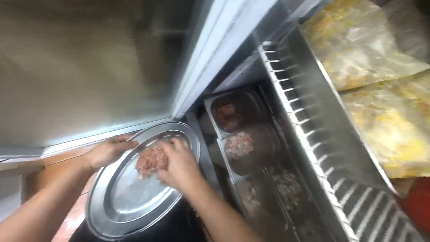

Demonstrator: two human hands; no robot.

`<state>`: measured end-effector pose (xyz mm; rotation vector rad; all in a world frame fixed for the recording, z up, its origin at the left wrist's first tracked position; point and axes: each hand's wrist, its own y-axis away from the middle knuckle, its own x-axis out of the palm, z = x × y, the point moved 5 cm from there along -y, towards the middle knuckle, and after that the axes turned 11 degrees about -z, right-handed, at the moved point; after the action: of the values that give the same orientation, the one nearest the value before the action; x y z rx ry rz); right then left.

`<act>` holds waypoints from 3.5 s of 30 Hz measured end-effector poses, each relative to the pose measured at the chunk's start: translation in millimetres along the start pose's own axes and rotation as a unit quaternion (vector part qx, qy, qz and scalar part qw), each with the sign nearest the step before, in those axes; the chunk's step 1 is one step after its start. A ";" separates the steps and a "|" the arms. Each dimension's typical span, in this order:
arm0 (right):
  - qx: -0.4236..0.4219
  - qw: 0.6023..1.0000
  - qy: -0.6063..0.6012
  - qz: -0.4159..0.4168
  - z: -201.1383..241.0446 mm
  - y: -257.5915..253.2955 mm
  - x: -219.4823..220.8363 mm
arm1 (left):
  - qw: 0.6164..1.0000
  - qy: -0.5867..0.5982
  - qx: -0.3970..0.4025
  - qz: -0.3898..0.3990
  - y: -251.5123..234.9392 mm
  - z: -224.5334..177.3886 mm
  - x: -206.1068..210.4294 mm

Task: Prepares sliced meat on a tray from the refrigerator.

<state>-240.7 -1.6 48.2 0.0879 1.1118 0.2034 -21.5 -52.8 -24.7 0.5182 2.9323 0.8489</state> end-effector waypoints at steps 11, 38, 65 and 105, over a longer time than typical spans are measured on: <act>0.398 0.910 -0.012 -0.112 -178.8 12.6 -163.2 | 1.000 0.020 -0.019 -0.009 -9.3 4.2 -2.1; 0.449 0.876 0.077 0.154 -270.8 -16.6 -87.2 | 0.999 0.021 -0.028 0.001 -5.3 -5.1 2.6; 0.408 0.907 0.033 0.103 -279.8 -10.2 -59.0 | 1.000 -0.006 0.005 0.015 -1.8 -1.0 10.1; 0.421 0.784 -0.360 -0.281 -157.0 80.9 -145.0 | 0.981 0.165 -0.070 0.076 -3.5 60.2 56.3</act>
<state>-453.0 42.7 120.4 0.5762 0.3393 -0.8357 -67.6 -6.2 -74.9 0.6549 3.1197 1.2618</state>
